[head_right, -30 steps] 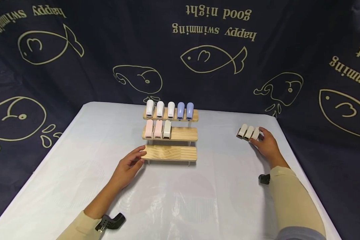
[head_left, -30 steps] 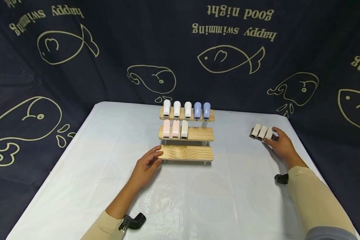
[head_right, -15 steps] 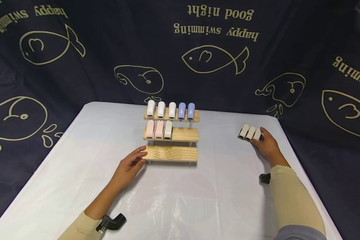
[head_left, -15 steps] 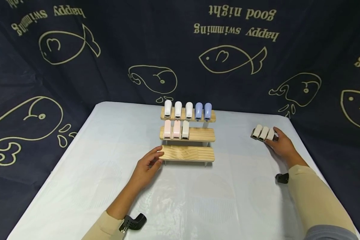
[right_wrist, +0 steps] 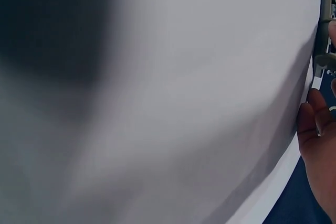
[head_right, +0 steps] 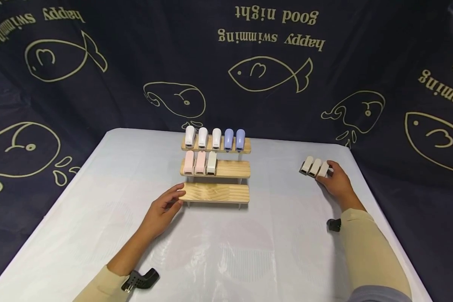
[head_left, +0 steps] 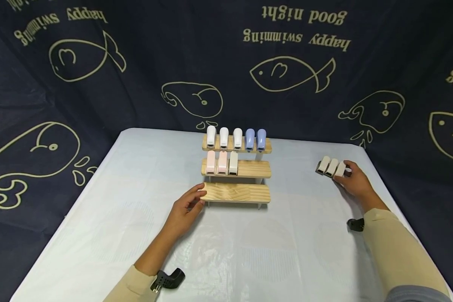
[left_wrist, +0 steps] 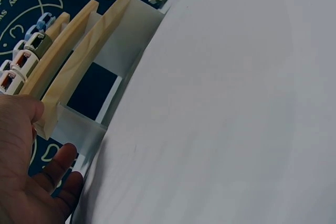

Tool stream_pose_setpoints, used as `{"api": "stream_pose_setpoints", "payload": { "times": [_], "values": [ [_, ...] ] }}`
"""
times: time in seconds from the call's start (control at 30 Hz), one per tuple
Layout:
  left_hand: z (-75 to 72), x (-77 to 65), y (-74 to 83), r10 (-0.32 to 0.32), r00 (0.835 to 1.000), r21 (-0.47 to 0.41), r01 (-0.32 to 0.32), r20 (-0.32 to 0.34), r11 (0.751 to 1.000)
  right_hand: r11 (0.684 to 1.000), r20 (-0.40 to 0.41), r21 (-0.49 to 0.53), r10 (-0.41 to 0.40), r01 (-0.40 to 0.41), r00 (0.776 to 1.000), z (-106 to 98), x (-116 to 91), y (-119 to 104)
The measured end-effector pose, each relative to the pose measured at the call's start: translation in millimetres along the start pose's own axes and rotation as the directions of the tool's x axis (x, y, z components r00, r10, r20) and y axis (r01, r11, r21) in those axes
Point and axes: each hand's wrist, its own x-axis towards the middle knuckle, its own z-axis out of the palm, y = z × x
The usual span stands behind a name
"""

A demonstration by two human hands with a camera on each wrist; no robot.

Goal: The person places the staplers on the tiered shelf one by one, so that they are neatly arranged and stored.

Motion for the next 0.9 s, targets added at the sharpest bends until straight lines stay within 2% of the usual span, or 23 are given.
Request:
{"api": "stream_pose_setpoints", "payload": {
  "times": [0.33,0.67,0.9],
  "values": [
    [0.0,-0.2,-0.4,0.017,1.000,0.004,-0.017,-0.006,1.000,1.000,0.024,-0.010,-0.027,0.027,0.999,1,-1,2],
    [-0.2,-0.7,0.8,0.005,1.000,0.007,-0.005,-0.003,1.000,1.000,0.011,0.029,0.002,-0.003,1.000,1,-6,1],
    [-0.3,-0.2,1.3,0.003,1.000,0.009,-0.002,-0.003,1.000,0.996,-0.028,0.075,-0.049,0.051,0.998,1,-17,0]
  ]
}}
